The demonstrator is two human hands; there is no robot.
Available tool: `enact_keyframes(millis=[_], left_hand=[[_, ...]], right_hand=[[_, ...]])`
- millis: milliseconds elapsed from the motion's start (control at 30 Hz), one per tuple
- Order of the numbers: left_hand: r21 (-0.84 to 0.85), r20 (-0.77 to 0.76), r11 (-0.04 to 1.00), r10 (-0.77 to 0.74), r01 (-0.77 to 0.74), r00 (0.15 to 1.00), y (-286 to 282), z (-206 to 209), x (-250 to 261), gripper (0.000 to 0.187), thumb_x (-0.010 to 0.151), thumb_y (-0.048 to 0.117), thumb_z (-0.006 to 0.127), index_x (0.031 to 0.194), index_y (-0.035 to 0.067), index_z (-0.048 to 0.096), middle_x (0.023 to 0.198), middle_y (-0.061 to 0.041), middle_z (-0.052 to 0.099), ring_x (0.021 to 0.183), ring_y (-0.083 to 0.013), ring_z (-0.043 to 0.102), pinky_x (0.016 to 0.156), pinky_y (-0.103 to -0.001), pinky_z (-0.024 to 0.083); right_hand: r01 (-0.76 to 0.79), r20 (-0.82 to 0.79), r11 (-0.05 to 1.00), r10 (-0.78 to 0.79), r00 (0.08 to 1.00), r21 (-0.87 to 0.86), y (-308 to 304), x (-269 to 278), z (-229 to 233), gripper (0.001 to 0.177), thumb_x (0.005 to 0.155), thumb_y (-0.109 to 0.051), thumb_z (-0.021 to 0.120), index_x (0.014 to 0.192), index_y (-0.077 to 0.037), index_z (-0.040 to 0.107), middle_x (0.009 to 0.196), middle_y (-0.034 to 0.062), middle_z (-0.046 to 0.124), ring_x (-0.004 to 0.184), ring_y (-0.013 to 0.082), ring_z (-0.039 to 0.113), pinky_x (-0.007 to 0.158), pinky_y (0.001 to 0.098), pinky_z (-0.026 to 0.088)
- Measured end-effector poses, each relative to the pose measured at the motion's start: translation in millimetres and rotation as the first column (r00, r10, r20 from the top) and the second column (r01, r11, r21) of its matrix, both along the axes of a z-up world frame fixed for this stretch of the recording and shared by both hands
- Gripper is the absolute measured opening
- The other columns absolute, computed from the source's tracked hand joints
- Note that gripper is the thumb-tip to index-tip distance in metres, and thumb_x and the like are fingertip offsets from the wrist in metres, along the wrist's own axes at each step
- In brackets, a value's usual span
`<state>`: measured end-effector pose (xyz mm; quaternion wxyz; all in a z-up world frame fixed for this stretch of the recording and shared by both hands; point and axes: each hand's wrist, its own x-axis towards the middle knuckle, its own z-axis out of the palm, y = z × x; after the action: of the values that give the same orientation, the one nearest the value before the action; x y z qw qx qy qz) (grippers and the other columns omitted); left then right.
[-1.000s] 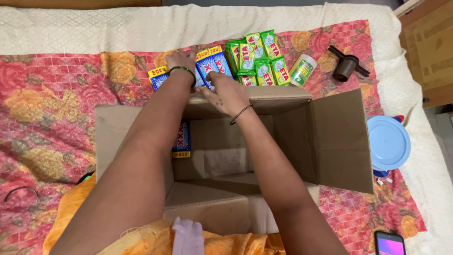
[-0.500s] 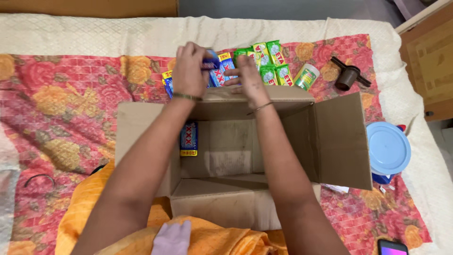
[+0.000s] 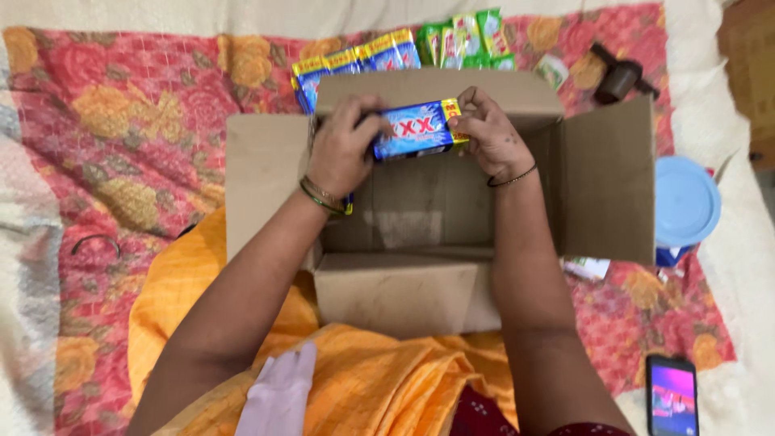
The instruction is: The person sits on a patterned floor covering and packs small packaged items into a cardboard box. They first place several blue-wrapped bars into the box, followed by green-wrapped bars, arranging them in rows.
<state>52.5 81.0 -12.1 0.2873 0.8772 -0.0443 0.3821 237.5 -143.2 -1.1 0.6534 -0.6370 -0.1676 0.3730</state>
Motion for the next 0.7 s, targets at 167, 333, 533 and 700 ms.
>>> enact_keyframes(millis=[167, 333, 533, 700], left_hand=[[0.149, -0.207, 0.969, 0.225, -0.197, 0.952, 0, -9, 6, 0.061, 0.075, -0.001, 0.074, 0.133, 0.013, 0.061, 0.135, -0.009, 0.057, 0.134, -0.0286, 0.049, 0.113, -0.051, 0.032], [0.18, -0.284, 0.963, 0.248, -0.203, 0.926, -3, -16, 7, 0.069, 0.073, 0.015, 0.084, 0.136, 0.017, 0.057, 0.134, -0.009, 0.056, 0.131, -0.0279, 0.049, 0.113, -0.056, 0.028], [0.2, -0.299, 0.958, 0.259, -0.205, 0.919, -1, -15, 8, 0.076, 0.069, 0.023, 0.089, 0.137, 0.016, 0.056, 0.134, -0.009, 0.054, 0.131, -0.0284, 0.048, 0.114, -0.055, 0.027], [0.186, -0.35, 0.957, 0.275, -0.221, 0.895, -4, -16, 13, 0.08, 0.068, 0.026, 0.089, 0.139, 0.017, 0.053, 0.135, -0.009, 0.053, 0.132, -0.0282, 0.045, 0.113, -0.058, 0.024]], right_hand=[[-0.171, 0.037, 0.969, 0.18, 0.983, -0.18, -19, -25, -17, 0.042, 0.089, -0.017, 0.071, 0.129, -0.011, 0.062, 0.091, -0.0004, 0.068, 0.068, 0.0075, 0.059, 0.051, 0.0228, 0.044], [-0.029, 0.065, 0.751, 0.095, 0.993, -0.659, 7, -32, -85, 0.04, 0.084, -0.027, 0.071, 0.12, -0.012, 0.063, 0.079, 0.0082, 0.063, 0.053, 0.0125, 0.052, 0.044, 0.0281, 0.043], [-0.098, -0.038, 0.821, 0.092, 0.995, -0.562, 34, -18, -204, 0.052, 0.09, -0.017, 0.071, 0.127, 0.007, 0.043, 0.095, 0.024, 0.071, 0.071, 0.0327, 0.075, 0.056, 0.0478, 0.063], [-0.366, -0.239, 0.76, 0.279, 0.93, -0.536, 17, -24, -282, 0.06, 0.09, 0.003, 0.047, 0.144, 0.003, 0.021, 0.122, 0.0337, 0.066, 0.1, 0.0423, 0.076, 0.074, 0.0508, 0.067]])
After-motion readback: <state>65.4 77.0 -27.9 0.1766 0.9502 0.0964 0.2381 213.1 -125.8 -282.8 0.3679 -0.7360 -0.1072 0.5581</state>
